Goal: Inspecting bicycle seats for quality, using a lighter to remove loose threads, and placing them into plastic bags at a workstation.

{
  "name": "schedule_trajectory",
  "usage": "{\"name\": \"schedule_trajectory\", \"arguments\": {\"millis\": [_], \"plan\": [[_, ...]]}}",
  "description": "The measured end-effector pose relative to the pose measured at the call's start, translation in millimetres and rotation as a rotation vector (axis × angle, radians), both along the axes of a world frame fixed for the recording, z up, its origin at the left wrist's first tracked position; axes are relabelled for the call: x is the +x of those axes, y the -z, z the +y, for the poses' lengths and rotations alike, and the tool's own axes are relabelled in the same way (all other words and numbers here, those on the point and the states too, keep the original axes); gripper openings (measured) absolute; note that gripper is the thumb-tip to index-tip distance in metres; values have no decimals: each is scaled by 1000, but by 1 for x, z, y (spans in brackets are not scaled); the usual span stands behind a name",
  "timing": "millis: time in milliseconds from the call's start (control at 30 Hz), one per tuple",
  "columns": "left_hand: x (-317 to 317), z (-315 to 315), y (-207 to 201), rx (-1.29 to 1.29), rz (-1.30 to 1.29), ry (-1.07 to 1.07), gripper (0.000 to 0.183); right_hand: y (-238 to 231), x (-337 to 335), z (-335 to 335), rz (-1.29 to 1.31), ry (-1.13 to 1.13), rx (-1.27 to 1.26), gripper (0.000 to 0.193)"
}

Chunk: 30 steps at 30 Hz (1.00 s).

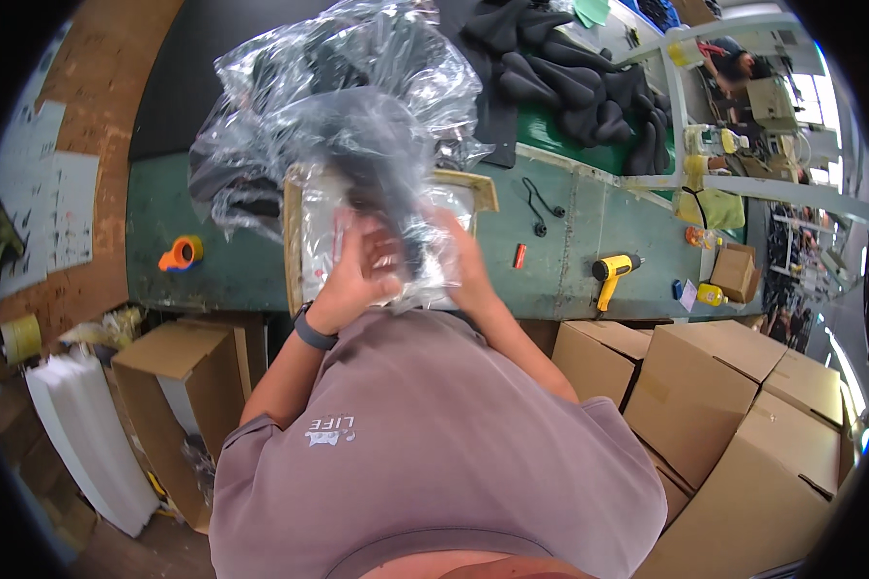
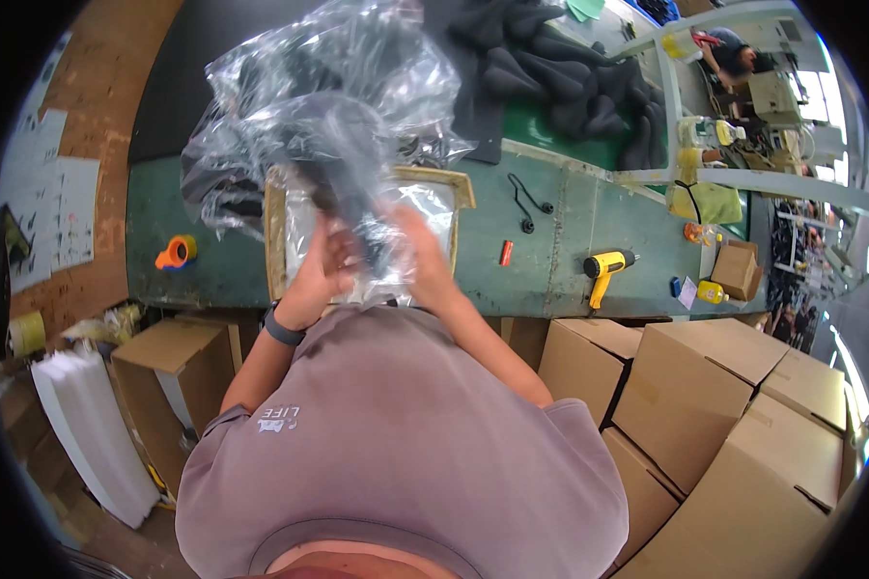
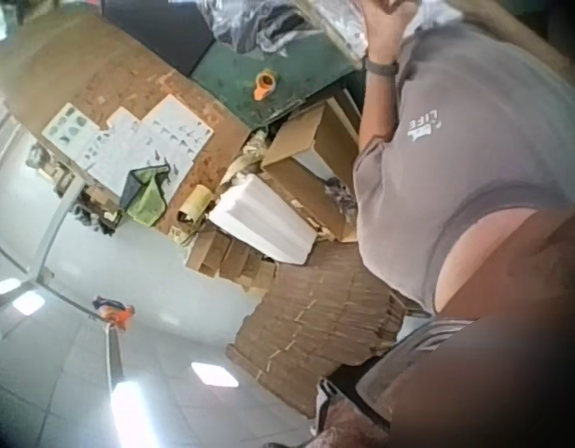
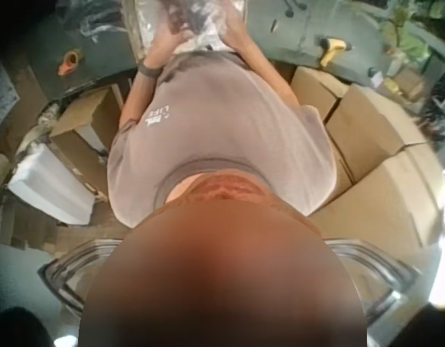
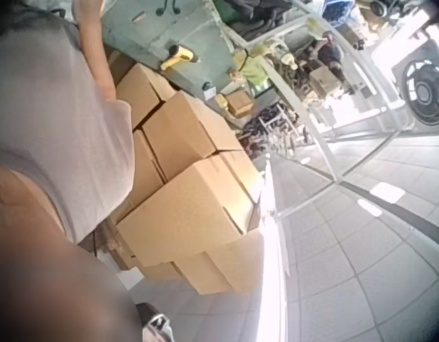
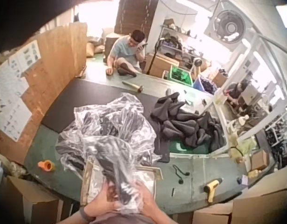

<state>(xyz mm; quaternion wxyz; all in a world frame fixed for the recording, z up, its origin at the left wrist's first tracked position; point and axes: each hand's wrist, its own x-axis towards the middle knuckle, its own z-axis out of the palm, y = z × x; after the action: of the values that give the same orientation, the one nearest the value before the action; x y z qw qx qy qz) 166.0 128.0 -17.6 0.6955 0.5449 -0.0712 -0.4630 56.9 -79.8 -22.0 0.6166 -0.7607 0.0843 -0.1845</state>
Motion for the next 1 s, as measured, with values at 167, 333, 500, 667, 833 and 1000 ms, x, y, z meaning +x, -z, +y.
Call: {"name": "schedule_trajectory", "arguments": {"millis": [167, 333, 500, 667, 833, 1000], "plan": [[155, -15, 47, -466, 532, -564, 36, -8, 53, -47, -46, -232, -518, 46], [242, 0, 95, -58, 98, -815, 50, 91, 98, -247, 329, 461, -343, 56], [151, -43, 83, 813, -1128, -756, 72, 209, 134, -444, 671, 484, -824, 84], [58, -69, 82, 300, -1119, 202, 31, 252, 179, -507, 973, 328, -969, 89], [6, -101, 138, 318, -973, 768, 17, 250, 173, -478, 1184, 446, -1168, 58], [-2, -149, 146, 257, -1044, 750, 19, 206, 91, -394, 1117, 540, -661, 80]]}}
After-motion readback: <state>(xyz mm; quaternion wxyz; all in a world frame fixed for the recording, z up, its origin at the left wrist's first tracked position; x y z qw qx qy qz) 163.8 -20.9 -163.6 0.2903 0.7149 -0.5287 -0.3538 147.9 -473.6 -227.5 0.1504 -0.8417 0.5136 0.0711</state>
